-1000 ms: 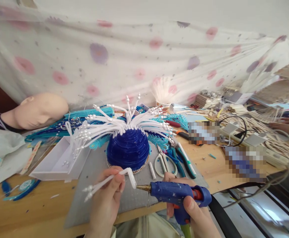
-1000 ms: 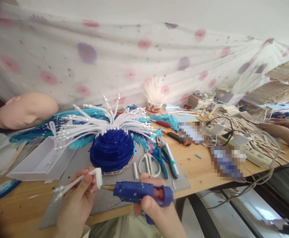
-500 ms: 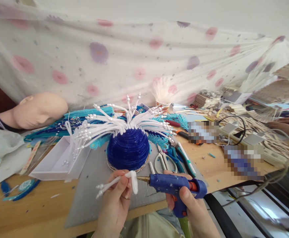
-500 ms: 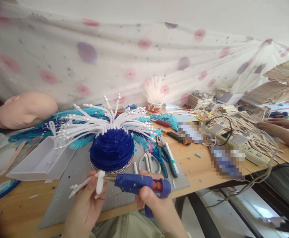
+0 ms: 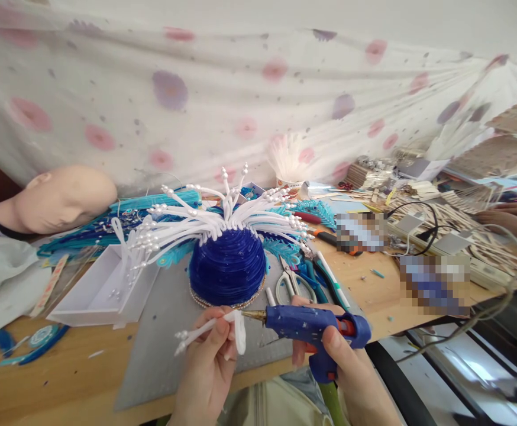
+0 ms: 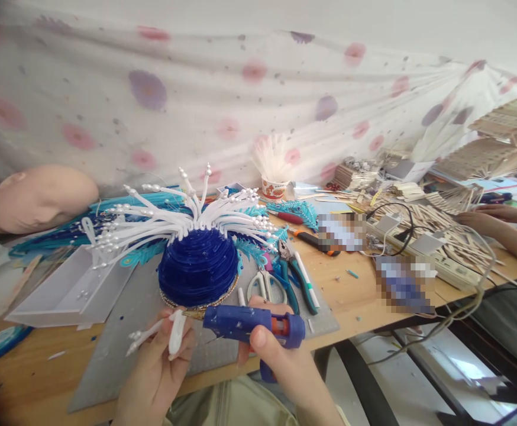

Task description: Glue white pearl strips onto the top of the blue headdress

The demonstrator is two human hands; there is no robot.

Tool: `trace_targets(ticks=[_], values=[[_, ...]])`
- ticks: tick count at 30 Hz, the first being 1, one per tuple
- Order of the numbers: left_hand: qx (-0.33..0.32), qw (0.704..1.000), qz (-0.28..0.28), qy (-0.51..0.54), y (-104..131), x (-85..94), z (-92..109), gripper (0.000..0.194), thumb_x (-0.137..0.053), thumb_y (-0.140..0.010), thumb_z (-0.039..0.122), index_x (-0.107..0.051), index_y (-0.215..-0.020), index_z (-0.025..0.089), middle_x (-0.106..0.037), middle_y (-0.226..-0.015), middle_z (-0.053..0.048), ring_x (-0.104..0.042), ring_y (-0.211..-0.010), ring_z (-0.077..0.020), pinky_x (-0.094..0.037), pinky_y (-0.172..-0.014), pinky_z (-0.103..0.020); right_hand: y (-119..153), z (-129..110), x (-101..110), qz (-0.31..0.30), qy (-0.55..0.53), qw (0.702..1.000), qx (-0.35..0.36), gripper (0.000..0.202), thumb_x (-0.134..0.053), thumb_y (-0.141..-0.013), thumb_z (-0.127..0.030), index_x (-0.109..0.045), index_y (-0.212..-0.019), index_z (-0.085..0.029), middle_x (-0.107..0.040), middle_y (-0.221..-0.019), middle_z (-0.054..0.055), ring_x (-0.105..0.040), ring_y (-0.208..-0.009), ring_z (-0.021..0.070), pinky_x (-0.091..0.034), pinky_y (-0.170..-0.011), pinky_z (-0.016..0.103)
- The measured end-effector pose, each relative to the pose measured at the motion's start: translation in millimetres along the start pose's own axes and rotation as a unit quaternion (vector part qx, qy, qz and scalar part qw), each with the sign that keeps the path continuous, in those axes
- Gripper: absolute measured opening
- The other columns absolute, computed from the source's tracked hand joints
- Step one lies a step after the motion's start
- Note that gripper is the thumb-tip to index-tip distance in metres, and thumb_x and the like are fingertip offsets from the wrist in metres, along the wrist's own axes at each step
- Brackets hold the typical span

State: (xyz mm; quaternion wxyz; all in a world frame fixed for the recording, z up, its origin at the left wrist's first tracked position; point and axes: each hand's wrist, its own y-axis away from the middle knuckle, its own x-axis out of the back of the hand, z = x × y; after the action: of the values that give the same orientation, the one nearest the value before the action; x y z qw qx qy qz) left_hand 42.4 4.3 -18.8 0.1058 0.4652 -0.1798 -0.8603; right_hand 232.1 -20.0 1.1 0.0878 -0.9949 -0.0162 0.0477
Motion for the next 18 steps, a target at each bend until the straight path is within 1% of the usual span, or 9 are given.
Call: trace_targets(ticks=[3,7,10,12,13,15,16,18], values=[[-0.006,1.0,-0.005,-0.016,-0.1,2.0,-0.4,0.039,-0.103,-0.037,0.028,-0.075,-0.062,0.019,-0.065,-0.055,0.002,-0.054,-0.044,-0.006,-0.043,-0.039,-0.013,2.2,0.7,-0.4,0.008,-0.001,0.999,-0.033,0.054,-0.059,-0.087,-0.074,-0.072,-0.097,-0.023,-0.073,-0.058,0.001,-0.072,-0.068,0.0248,-0.052,-0.086,0.04],[-0.005,0.999,-0.019,-0.049,0.0,4.7,-0.3,0.039,-0.103,-0.038,0.032,-0.076,-0.063,0.02,-0.067,-0.056,0.0,-0.055,-0.044,-0.008,-0.046,-0.04,-0.016,6.9,-2.5,-2.4,0.023,-0.016,0.998,-0.054,0.056,-0.065,-0.081,-0.076,-0.071,-0.095,-0.022,-0.069,-0.053,0.0,-0.067,-0.056,0.0222,-0.053,-0.072,0.037],[-0.017,0.999,0.01,-0.044,1.1,1.3,0.9,0.042,-0.103,-0.033,0.033,-0.075,-0.061,0.019,-0.067,-0.055,0.001,-0.054,-0.042,-0.0061,-0.045,-0.04,-0.014,10.0,-7.9,-3.6,0.054,-0.032,0.996,-0.065,0.056,-0.072,-0.076,-0.074,-0.071,-0.097,-0.022,-0.066,-0.05,-0.002,-0.062,-0.049,0.02,-0.051,-0.061,0.034],[-0.023,0.999,0.033,-0.032,2.9,-2.9,2.2,0.043,-0.104,-0.031,0.031,-0.075,-0.06,0.019,-0.067,-0.055,0.002,-0.053,-0.042,-0.0043,-0.044,-0.04,-0.012,11.0,-10.5,-3.3,0.049,-0.029,0.997,-0.056,0.054,-0.073,-0.077,-0.071,-0.071,-0.099,-0.023,-0.064,-0.05,-0.002,-0.06,-0.048,0.0196,-0.05,-0.057,0.033],[-0.024,0.998,0.044,-0.026,4.1,-4.9,2.9,0.043,-0.104,-0.03,0.03,-0.074,-0.06,0.019,-0.067,-0.055,0.002,-0.051,-0.041,-0.0033,-0.042,-0.04,-0.011,11.4,-11.2,-2.8,0.032,-0.021,0.999,-0.038,0.051,-0.074,-0.077,-0.07,-0.072,-0.098,-0.022,-0.063,-0.049,-0.001,-0.061,-0.05,0.0201,-0.05,-0.057,0.033],[-0.027,0.997,0.066,-0.014,6.2,-8.0,4.0,0.045,-0.104,-0.026,0.028,-0.074,-0.059,0.018,-0.068,-0.054,0.002,-0.049,-0.039,-0.002,-0.04,-0.038,-0.01,12.7,-10.7,-1.7,0.011,-0.001,1.0,-0.003,0.047,-0.074,-0.079,-0.067,-0.073,-0.095,-0.023,-0.062,-0.049,-0.001,-0.062,-0.054,0.0213,-0.053,-0.063,0.035],[-0.028,0.997,0.072,-0.009,7.0,-8.7,4.3,0.046,-0.104,-0.024,0.027,-0.074,-0.058,0.018,-0.068,-0.054,0.001,-0.049,-0.039,-0.0018,-0.039,-0.038,-0.01,14.0,-9.5,-1.0,0.016,0.006,1.0,0.007,0.047,-0.073,-0.079,-0.067,-0.073,-0.095,-0.023,-0.061,-0.049,-0.001,-0.063,-0.055,0.0217,-0.054,-0.069,0.037],[-0.03,0.997,0.075,-0.002,7.3,-8.3,4.2,0.046,-0.104,-0.024,0.027,-0.075,-0.059,0.018,-0.068,-0.055,0.0,-0.05,-0.039,-0.0025,-0.039,-0.037,-0.01,17.8,-5.4,1.2,0.045,0.012,0.999,0.005,0.05,-0.072,-0.08,-0.069,-0.074,-0.098,-0.023,-0.062,-0.05,-0.002,-0.063,-0.056,0.022,-0.054,-0.083,0.042]])
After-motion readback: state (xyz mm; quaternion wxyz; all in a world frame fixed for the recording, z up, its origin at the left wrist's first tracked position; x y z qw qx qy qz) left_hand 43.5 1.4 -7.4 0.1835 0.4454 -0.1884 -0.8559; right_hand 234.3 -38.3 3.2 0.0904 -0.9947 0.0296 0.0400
